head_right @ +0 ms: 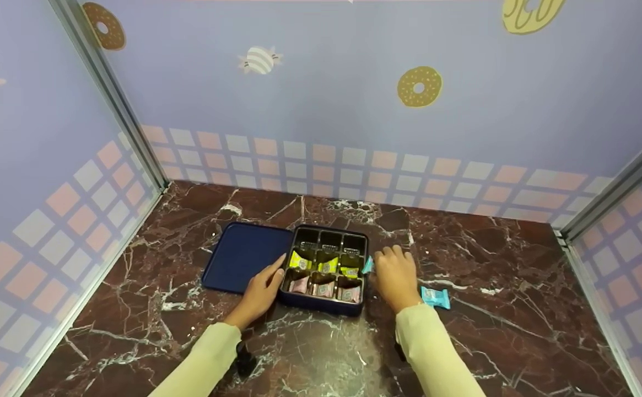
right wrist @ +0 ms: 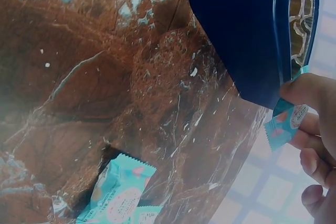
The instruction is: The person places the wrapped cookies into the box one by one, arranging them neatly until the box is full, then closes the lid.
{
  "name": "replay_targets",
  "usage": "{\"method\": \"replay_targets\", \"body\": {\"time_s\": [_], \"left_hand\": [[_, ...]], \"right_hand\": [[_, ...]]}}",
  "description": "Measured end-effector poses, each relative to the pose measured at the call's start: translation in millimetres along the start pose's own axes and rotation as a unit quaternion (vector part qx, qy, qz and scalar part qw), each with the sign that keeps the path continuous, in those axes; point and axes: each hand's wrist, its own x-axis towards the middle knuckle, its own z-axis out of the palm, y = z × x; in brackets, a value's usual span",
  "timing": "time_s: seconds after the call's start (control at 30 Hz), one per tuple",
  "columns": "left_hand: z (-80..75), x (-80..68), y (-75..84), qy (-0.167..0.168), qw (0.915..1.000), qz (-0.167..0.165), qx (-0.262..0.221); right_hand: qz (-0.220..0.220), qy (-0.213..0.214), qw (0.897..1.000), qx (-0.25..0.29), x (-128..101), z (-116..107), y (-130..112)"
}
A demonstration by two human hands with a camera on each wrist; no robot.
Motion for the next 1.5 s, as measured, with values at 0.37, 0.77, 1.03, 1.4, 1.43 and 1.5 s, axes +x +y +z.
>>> {"method": "replay_targets", "body": {"time_s": [0.37,0.77,1.03,1.4,1.43,1.5], "left_hand": [[0.3,0.0,-0.7,0.0,1.0,0.002,-0.003],[-0.8,0.4,0.9,-0.005,1.0,-0.006,0.0],[0.8,0.3,-0.2,0.011,0.9999,0.007,0.007],[1.1,0.2,-0.6,0.012,0.9998,0.012,0.008],[1.0,0.1,-0.8,0.013,0.9998,0.013,0.009],[0.7,0.0,-1.0,0.013,0.9998,0.012,0.009]], "right_hand": [[0.001,-0.008,1.0,0.006,8,-2,-5],[-0.007,0.0,1.0,0.002,16,-1,-11],[-0.014,0.008,1.0,0.015,19,2,-14],[-0.019,0.012,1.0,0.021,23,3,-17],[-0.02,0.012,1.0,0.021,23,3,-17],[-0.021,0.01,0.999,0.022,24,4,-17]]}}
